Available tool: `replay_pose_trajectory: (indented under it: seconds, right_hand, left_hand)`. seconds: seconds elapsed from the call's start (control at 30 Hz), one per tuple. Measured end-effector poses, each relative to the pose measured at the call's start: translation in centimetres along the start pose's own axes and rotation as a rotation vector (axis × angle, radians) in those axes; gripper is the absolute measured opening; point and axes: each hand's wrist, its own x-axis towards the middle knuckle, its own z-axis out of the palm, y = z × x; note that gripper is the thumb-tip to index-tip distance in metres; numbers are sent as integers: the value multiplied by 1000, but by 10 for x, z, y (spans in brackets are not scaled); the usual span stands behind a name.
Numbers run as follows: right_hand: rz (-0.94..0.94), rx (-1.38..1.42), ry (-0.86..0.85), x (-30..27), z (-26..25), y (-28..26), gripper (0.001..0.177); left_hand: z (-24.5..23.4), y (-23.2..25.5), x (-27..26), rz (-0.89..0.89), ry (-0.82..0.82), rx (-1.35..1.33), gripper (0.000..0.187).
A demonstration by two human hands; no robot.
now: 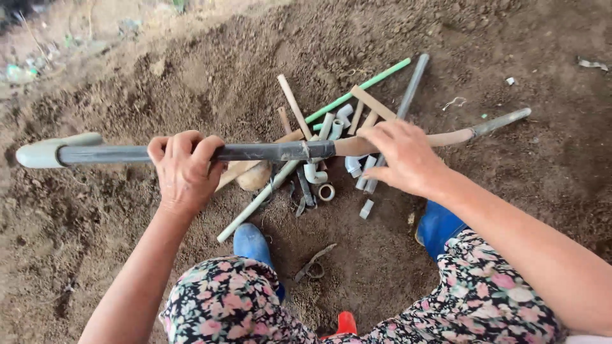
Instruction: The person assembles a long pipe structure by connecting various PVC pipe segments and fittings. They use a rock as a makeshift hammer to tap the pieces together and secure the joints with black tape. The person works on the ground, handling different pipe lengths and elbow joints to build the assembly.
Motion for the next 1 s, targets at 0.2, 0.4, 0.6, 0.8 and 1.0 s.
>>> replay_pose_trajectory:
  seconds: [0.2, 0.4, 0.6, 0.8, 1.0]
  right_hand:
    - [-60, 160, 329, 7, -22, -8, 46]
    - [-12, 96, 563, 65, 25, 44, 40]
    - [52, 77, 527, 38, 11, 20, 58]
    - [15, 285, 385, 5, -14, 9, 46]
    - [-18, 88, 288, 6, -12, 21, 31]
  left_hand:
    - [-15, 16, 36, 93, -76, 82, 48]
    - [20, 58, 93, 136, -487, -249, 53]
    - [-3, 124, 113, -328, -851, -860, 88]
    - [59, 121, 63, -241, -821, -741, 63]
    - [37, 113, 82, -144, -861, -602, 45]
